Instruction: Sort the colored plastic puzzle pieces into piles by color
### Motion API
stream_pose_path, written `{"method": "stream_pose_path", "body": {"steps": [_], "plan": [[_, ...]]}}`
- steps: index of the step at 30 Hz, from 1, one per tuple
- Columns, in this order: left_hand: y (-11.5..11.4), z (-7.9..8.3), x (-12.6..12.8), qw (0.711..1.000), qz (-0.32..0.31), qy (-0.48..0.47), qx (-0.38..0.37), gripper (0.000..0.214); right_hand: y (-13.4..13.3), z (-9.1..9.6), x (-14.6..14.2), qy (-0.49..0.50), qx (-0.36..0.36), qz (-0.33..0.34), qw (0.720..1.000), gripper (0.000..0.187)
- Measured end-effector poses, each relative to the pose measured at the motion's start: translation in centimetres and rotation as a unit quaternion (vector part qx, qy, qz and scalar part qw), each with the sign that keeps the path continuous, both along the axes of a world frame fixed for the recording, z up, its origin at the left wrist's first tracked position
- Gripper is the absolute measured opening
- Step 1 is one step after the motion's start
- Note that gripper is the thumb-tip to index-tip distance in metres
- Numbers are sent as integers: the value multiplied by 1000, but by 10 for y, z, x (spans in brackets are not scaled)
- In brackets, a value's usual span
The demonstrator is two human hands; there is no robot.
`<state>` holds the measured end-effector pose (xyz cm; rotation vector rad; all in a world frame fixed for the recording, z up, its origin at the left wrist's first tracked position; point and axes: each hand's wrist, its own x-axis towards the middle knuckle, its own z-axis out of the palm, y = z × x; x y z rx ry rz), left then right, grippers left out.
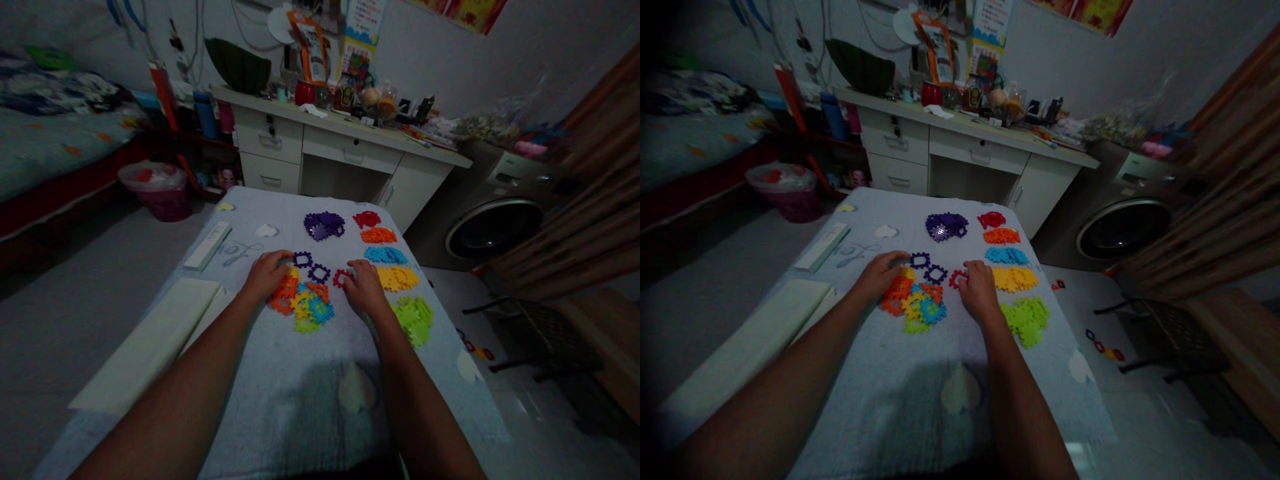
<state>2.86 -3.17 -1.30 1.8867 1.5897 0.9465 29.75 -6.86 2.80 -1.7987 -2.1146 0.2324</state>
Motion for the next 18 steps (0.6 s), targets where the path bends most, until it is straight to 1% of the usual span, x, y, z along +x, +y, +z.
{"method": "stream_pose_path", "body": {"steps": [4,6,8,12,15,18], "plan": [[1,-1,-1,991,21,-133,-15,40,-5,3,3,-46,-48,54,996,58],[1,0,-1,984,43,-172,-15,38,-6,3,3,-54,-64,58,995,57],[1,1,-1,979,61,-196,-12,37,-5,3,3,-54,-74,58,994,50],[1,1,-1,977,72,-202,-16,35,-1,8,3,-62,-76,56,994,35],[0,1,0,978,67,-198,-15,34,2,20,6,-72,-65,67,993,26],[-1,1,1,982,62,-180,-16,35,12,33,13,-56,-46,104,992,22]]}}
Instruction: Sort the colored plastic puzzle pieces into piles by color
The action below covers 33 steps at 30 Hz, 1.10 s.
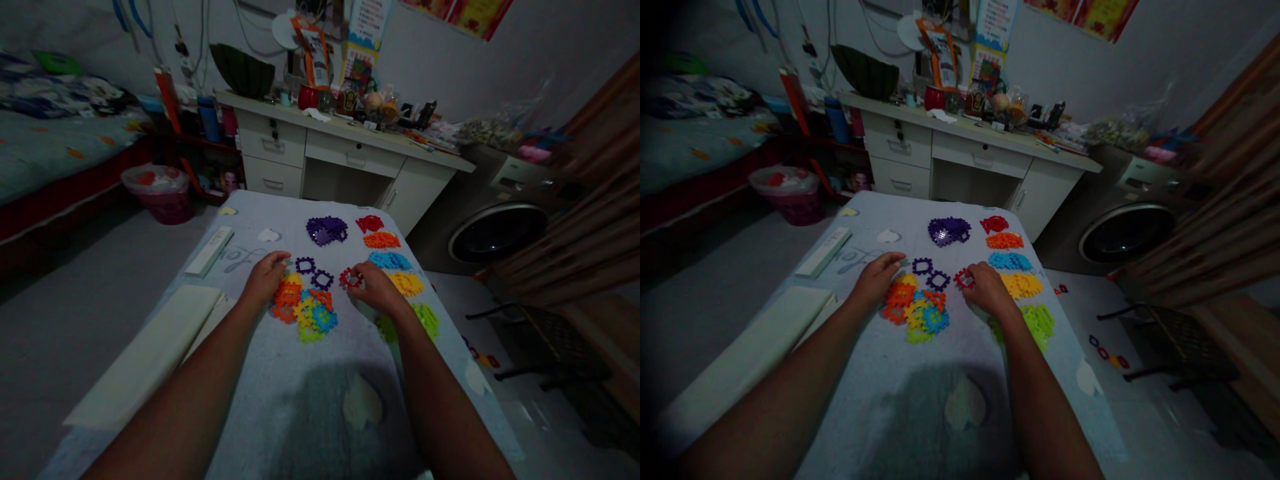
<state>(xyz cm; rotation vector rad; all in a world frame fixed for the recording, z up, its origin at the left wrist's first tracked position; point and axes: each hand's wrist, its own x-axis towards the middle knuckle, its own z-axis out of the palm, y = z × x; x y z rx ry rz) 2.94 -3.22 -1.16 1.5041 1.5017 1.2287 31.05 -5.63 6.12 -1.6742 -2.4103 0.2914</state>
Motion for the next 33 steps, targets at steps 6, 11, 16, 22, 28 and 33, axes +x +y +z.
{"method": "stream_pose_path", "body": {"steps": [6,11,16,22,28,33], "plan": [[1,-3,-1,995,-26,98,11,37,67,12,31,23,45,3,999,21],[0,-2,0,984,-36,173,27,37,136,14,57,-19,92,-110,989,18],[-1,1,1,981,-37,186,36,35,182,9,67,-21,115,-208,971,26],[-1,-3,-1,980,-40,191,35,36,217,-8,69,-46,111,-240,963,29],[-3,1,0,980,-41,193,26,35,236,-19,69,-61,103,-266,957,24],[-2,1,0,982,-39,183,28,31,241,-23,67,-61,102,-247,962,22]]}}
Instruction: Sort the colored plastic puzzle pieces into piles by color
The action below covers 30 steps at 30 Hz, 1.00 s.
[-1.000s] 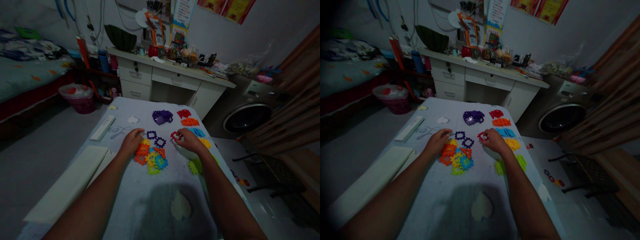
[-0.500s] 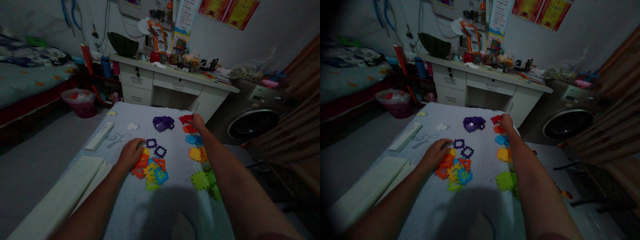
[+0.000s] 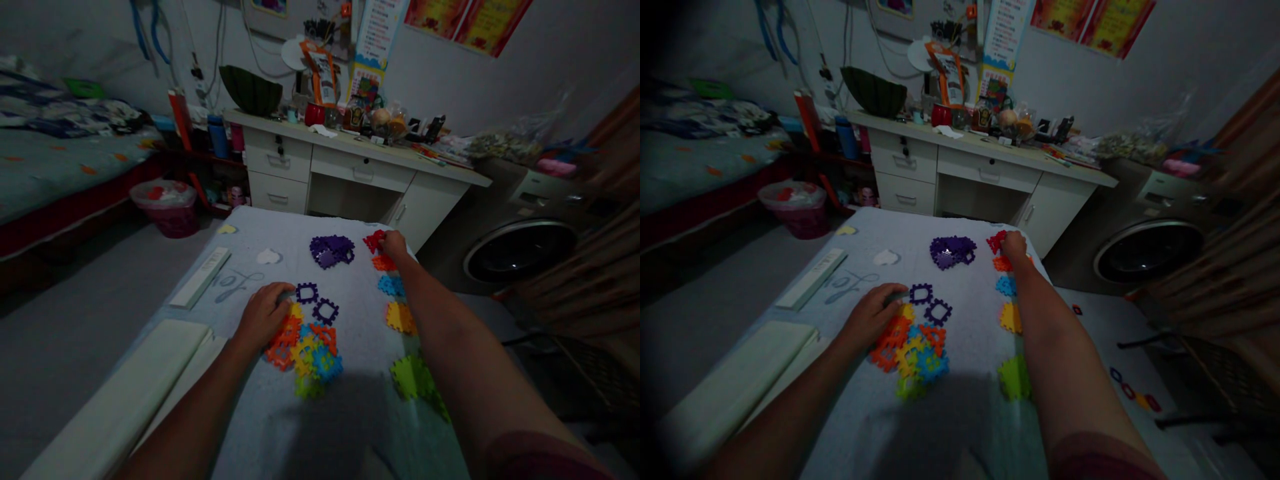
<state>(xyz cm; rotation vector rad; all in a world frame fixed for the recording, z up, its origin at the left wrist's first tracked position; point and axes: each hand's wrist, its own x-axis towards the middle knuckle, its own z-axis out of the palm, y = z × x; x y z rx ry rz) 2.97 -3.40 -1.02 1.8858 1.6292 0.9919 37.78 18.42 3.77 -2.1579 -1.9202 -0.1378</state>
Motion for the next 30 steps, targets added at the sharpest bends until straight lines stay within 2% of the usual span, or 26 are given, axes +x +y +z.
{"method": "stream_pose_path", "body": {"steps": [7,13,19,23,30], "plan": [[0,0,1,1000,0,0,-1,31,1,2,-1,41,12,19,999,23],[-1,4,1,1000,-2,9,-9,33,4,4,-2,71,30,2,997,21],[0,0,0,1000,-2,9,-2,33,4,3,2,67,38,3,997,18],[1,-1,0,1000,-8,11,2,32,-9,9,8,64,57,3,996,26],[-1,3,1,1000,-9,14,-1,34,-56,33,3,114,74,15,991,28]]}}
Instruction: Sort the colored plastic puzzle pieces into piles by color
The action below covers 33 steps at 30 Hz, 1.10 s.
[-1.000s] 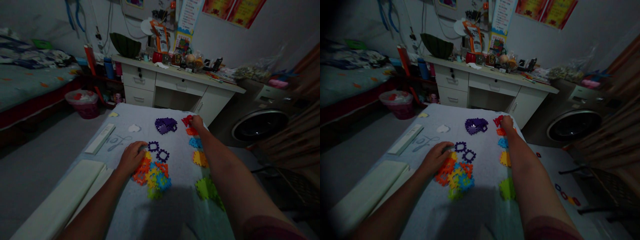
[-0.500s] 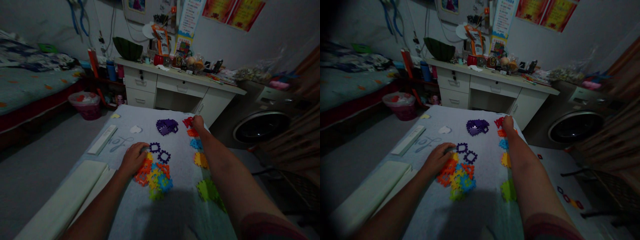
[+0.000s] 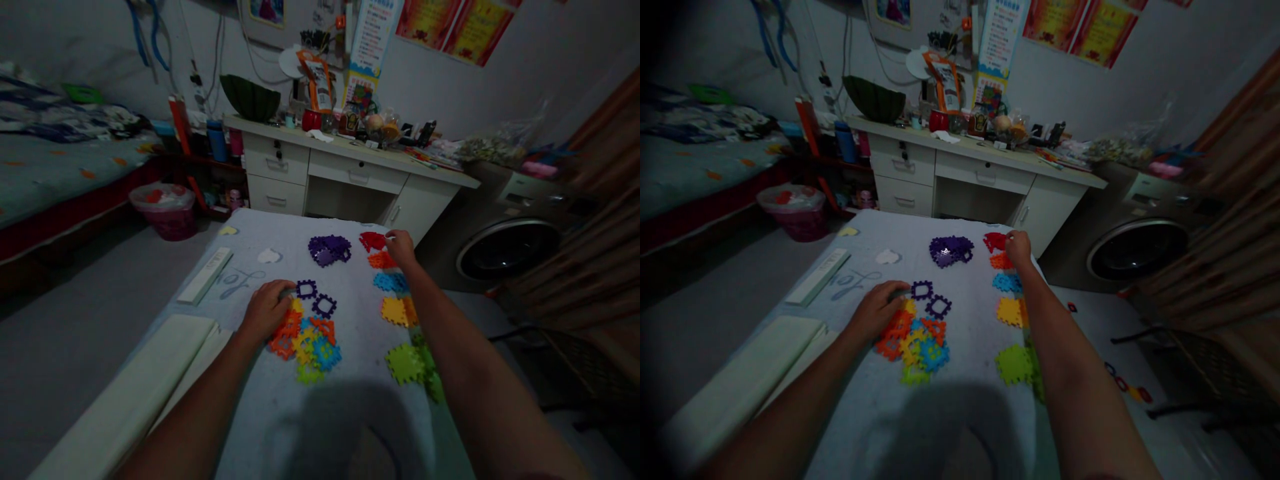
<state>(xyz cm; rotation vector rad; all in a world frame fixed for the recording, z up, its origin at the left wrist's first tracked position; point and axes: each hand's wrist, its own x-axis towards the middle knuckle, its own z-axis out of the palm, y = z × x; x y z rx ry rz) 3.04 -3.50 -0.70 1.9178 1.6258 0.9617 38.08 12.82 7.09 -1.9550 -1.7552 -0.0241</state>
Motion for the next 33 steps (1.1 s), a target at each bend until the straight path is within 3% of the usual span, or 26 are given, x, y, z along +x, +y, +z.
{"method": "stream_pose_path", "body": {"steps": [7,11,15,18,22,33], "plan": [[-1,0,0,1000,-4,1,5,35,-52,14,-31,8,5,101,995,23],[0,-1,1,1000,6,-2,2,38,-98,7,-66,18,-98,220,970,20],[2,-3,1,1000,10,18,-4,43,-144,-16,-102,-19,-173,322,931,23],[1,-2,1,999,-5,33,-2,44,-163,-37,-119,-47,-178,307,934,31],[-2,1,2,998,-14,53,-3,41,-169,-54,-124,-29,-150,276,949,37],[-4,1,3,996,-36,87,-5,33,-159,-60,-119,32,-65,263,962,35]]}}
